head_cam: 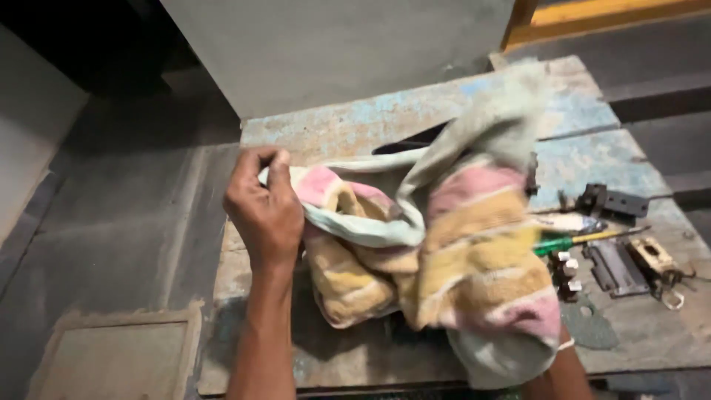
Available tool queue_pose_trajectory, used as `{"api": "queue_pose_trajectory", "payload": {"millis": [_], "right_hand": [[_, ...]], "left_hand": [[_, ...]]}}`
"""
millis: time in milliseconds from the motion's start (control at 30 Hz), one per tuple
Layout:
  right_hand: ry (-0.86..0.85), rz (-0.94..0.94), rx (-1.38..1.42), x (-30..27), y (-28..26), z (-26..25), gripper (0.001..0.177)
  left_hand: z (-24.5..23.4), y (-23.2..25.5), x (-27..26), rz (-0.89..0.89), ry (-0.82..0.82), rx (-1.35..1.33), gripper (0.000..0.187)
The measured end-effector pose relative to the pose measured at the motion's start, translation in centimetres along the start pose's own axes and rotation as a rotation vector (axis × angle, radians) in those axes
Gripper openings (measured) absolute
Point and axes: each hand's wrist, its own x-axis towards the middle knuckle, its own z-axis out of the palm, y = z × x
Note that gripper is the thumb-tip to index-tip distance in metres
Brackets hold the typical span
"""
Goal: Disassemble, clean, and repair electrical contactor components on a workshop table.
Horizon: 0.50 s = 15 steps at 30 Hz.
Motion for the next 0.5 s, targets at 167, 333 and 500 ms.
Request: {"api": "queue_pose_trajectory", "payload": {"millis": [167, 333, 500], "right_hand": [[-0.112, 0.1, 0.129, 0.9, -1.6, -6.8, 0.047], [-0.251, 0.219, 0.218, 4.2, -5.7, -12.1, 0.046], [-0.37, 0.332, 0.349, 6.8, -9.9, -20.6, 0.045]], "left_hand": [[-0.7, -1.5, -0.6, -0.065, -0.07, 0.04, 0.019], [0.8, 1.7, -1.7, 0.293, -0.391, 0.09, 0.093], [3.6, 1.4, -4.0, -0.243, -1.088, -0.213, 0.089]]}}
